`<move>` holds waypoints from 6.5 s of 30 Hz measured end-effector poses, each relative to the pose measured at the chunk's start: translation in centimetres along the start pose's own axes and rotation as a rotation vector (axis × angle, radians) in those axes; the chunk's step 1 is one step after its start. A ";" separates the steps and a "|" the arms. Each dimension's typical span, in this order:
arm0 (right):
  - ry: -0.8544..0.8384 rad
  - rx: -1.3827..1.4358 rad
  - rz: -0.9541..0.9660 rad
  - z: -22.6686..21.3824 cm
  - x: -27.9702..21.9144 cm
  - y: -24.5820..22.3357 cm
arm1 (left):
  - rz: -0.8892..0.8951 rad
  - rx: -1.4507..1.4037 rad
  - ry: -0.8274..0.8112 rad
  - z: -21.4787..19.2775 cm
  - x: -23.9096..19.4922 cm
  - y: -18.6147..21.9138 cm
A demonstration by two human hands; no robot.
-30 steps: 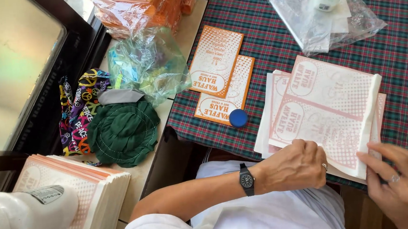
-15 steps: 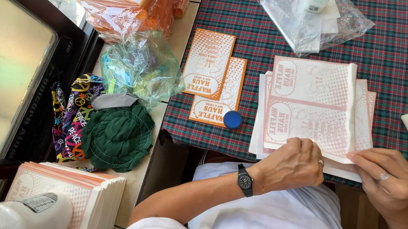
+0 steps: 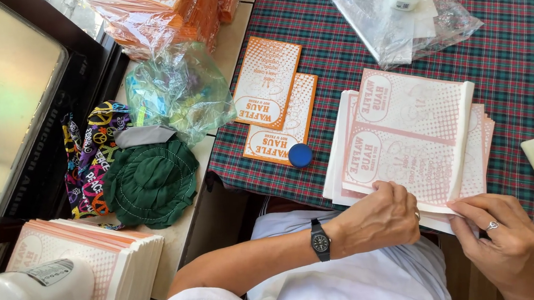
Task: Manually folding and creasing printed paper sheets to assemble paper bags.
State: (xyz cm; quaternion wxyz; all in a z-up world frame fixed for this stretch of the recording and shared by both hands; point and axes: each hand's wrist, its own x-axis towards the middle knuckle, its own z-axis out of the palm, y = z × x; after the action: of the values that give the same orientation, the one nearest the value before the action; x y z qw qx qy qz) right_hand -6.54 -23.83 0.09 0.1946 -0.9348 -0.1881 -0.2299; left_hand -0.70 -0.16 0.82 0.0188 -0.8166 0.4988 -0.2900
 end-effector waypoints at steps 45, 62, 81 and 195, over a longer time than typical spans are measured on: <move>-0.124 0.092 0.044 -1.7 1.0 -2.6 | -0.177 -0.483 0.057 1.4 1.3 3.8; -0.099 0.124 0.146 -1.1 -0.3 -1.9 | -0.181 -0.377 0.076 0.6 1.2 3.6; -0.158 0.220 0.366 -1.3 0.3 -1.6 | -0.338 -0.607 0.040 5.1 2.5 2.3; -0.041 -0.452 0.029 1.9 -0.8 -6.9 | -0.878 -0.874 0.027 0.3 -5.0 -3.9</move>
State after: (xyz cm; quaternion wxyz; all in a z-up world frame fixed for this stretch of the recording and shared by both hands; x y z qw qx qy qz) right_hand -9.60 -17.33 0.07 -0.0203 -0.9618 -0.1225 -0.2441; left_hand 0.93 5.85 -0.47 -0.4447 -0.8741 0.1890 -0.0501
